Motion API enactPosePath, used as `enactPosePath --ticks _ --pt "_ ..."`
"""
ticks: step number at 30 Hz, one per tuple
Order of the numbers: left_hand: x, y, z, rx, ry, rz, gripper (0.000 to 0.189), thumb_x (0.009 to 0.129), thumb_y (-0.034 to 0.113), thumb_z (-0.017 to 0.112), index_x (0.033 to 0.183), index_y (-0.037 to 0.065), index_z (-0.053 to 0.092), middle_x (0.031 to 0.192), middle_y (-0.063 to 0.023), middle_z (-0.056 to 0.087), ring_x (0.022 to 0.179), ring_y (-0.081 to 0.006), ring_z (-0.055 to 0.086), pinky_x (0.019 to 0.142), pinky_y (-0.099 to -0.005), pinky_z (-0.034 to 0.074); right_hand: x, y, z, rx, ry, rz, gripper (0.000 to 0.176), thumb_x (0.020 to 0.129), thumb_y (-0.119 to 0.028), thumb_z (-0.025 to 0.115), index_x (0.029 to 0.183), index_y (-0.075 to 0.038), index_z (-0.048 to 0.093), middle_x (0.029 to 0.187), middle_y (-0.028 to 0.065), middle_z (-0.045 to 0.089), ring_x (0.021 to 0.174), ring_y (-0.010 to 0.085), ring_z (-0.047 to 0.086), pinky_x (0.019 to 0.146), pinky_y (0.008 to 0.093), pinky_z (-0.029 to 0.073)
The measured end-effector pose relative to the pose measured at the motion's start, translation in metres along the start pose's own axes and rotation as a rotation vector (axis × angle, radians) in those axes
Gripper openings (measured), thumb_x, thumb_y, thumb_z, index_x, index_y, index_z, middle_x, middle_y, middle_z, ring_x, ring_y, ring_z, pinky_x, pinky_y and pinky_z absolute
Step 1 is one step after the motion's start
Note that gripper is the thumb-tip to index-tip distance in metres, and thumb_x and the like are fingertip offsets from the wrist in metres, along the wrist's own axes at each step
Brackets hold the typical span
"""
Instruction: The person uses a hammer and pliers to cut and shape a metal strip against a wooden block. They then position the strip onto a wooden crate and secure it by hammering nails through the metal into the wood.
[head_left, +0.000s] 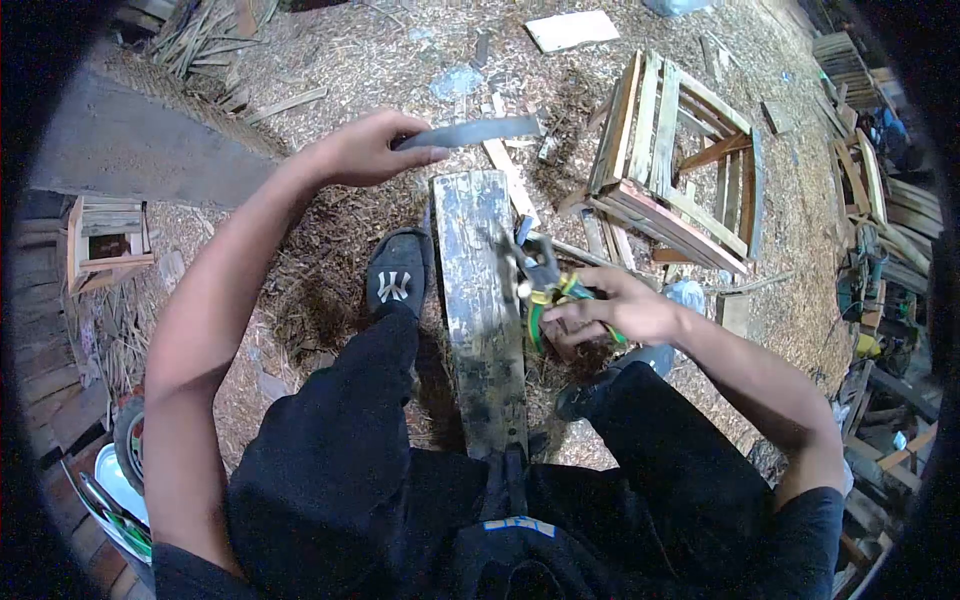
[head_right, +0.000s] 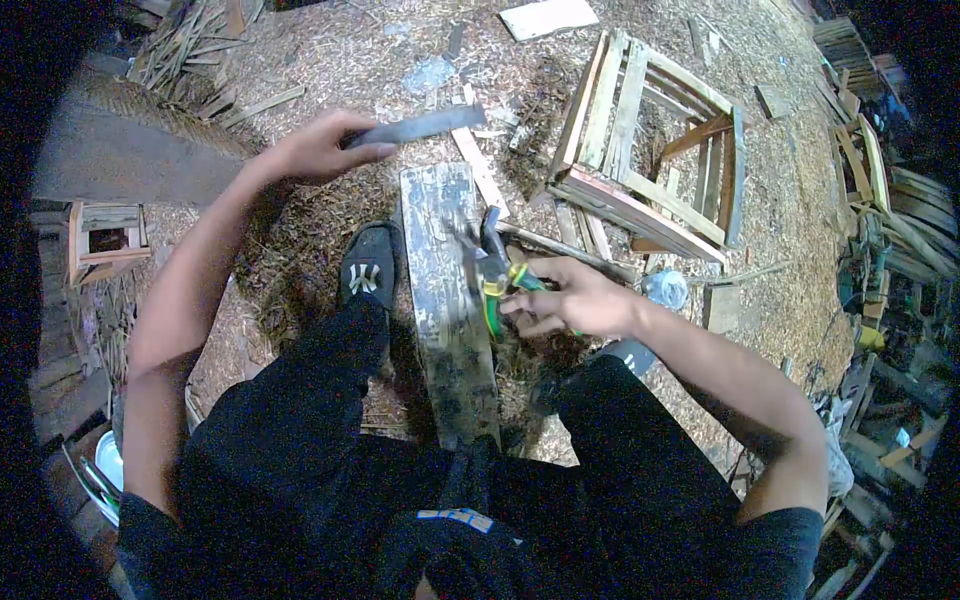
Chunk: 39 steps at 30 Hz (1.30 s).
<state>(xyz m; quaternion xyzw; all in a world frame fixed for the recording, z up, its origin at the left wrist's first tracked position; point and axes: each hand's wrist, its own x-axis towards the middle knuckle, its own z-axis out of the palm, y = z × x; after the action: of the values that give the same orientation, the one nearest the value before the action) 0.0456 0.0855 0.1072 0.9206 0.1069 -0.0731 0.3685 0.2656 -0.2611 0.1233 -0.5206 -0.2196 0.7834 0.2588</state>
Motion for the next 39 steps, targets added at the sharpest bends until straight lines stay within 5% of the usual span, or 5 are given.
enactPosePath --ticks 4,8,9,18,39 --pt "-0.006 0.049 -0.016 0.158 -0.092 -0.096 0.042 0.099 0.044 0.071 0.11 0.004 0.074 0.088 -0.0192 0.072 0.077 -0.0261 0.067 0.069 -0.0416 0.051 -0.047 -0.027 0.005 0.225 -0.005 -0.151 0.053 0.105 -0.001 0.054 0.156 -0.004 0.042 0.157 0.0141 0.046 0.143 0.0278 0.05 0.112 0.0565 0.052" --pt "0.001 0.06 -0.011 0.324 -0.059 0.066 0.048 0.093 0.053 0.075 0.112 0.009 0.076 0.078 -0.0197 0.069 0.067 -0.0339 0.065 0.062 -0.0424 0.05 -0.06 -0.011 -0.013 0.468 -0.174 -0.38 0.051 0.104 -0.005 0.058 0.152 0.001 0.045 0.153 0.0196 0.049 0.147 0.0368 0.044 0.111 0.0694 0.047" --pt "0.004 0.066 -0.006 0.289 0.071 0.246 0.056 0.096 0.06 0.068 0.082 0.006 0.072 0.056 -0.0077 0.058 0.049 -0.0261 0.055 0.051 -0.0428 0.041 -0.061 -0.013 -0.013 0.485 -0.133 -0.381 0.055 0.099 -0.008 0.062 0.151 0.002 0.044 0.154 0.0289 0.045 0.147 0.0474 0.04 0.11 0.08 0.037" --pt "0.022 0.101 -0.017 0.378 -0.085 0.191 0.037 0.093 0.048 0.075 0.087 0.012 0.07 0.059 -0.0144 0.059 0.057 -0.0388 0.061 0.054 -0.047 0.045 -0.06 -0.007 -0.02 0.432 -0.184 -0.291 0.051 0.102 -0.026 0.06 0.142 0.003 0.048 0.143 0.0414 0.05 0.132 0.0566 0.054 0.1 0.0648 0.055" --pt "0.037 0.103 -0.007 0.457 -0.053 0.371 0.036 0.09 0.044 0.078 0.082 0.012 0.065 0.061 -0.0137 0.062 0.061 -0.0405 0.064 0.056 -0.0487 0.049 -0.05 0.009 -0.024 0.486 -0.156 -0.238 0.051 0.109 -0.041 0.048 0.131 0.004 0.05 0.12 0.0289 0.066 0.113 0.0475 0.068 0.095 0.0605 0.059"
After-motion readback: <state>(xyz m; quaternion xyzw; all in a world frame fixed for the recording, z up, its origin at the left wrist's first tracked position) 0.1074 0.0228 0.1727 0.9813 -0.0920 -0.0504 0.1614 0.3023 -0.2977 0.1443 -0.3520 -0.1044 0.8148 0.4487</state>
